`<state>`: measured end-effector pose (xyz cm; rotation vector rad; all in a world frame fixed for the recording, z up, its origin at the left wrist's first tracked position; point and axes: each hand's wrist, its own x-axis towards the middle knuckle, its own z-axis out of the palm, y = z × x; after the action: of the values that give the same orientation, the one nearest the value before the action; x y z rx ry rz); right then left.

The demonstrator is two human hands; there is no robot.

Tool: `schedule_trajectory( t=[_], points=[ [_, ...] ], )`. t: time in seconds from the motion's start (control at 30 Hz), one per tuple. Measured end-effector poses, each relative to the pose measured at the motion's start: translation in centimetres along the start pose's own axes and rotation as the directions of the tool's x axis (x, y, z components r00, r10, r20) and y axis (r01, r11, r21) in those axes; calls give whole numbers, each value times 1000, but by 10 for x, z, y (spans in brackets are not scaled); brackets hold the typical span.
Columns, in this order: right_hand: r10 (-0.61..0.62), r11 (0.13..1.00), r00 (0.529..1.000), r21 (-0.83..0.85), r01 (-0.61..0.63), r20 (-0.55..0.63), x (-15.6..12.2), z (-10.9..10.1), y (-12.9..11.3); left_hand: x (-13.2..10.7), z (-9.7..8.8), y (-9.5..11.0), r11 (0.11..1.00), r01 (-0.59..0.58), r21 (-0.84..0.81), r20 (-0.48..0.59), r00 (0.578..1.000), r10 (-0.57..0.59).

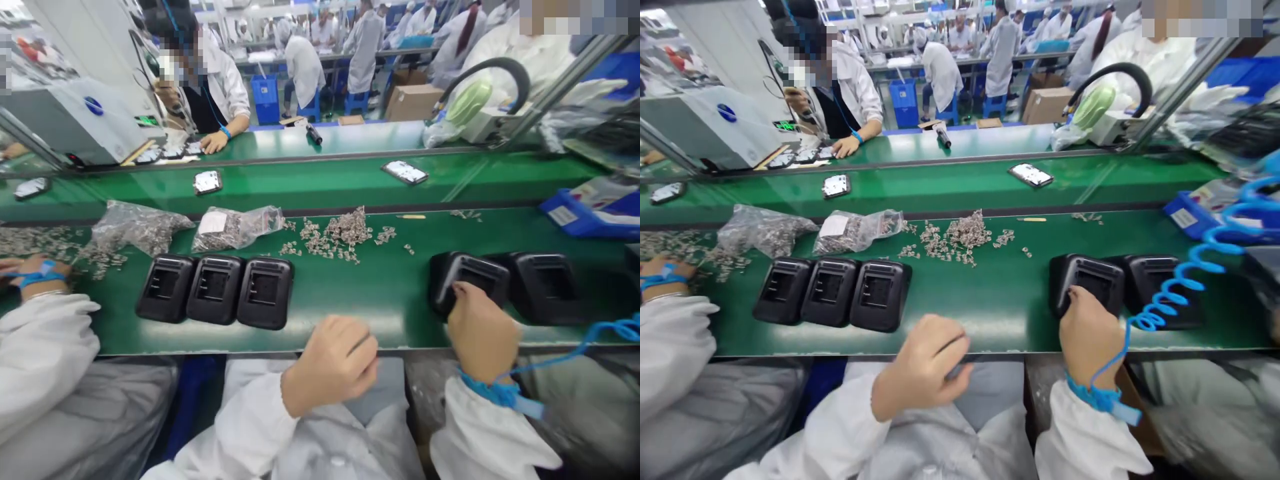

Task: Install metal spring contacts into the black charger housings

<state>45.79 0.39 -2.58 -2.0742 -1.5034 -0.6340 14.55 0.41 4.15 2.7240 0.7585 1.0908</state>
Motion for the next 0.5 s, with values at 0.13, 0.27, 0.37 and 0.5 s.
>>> schedule_trajectory(
  t=[0.13, 0.27, 0.37, 0.5],
  points=[
    [-123, 981, 983, 168, 100, 135, 12, -25, -42, -3, 59, -7, 998, -52, -19, 29, 998, 52],
    [-210, 915, 948, 389, 105, 239, 35, -55, -72, 13, 77, -20, 988, -149, -44, 132, 979, 154],
    [-346, 903, 918, 332, 271, 193, 48, -71, -76, 12, 75, -21, 988, -146, -47, 170, 974, 152],
    [-484, 854, 840, 340, 393, 245, 49, -68, -75, 5, 73, -15, 999, -42, -13, 137, 990, 43]
  ],
)
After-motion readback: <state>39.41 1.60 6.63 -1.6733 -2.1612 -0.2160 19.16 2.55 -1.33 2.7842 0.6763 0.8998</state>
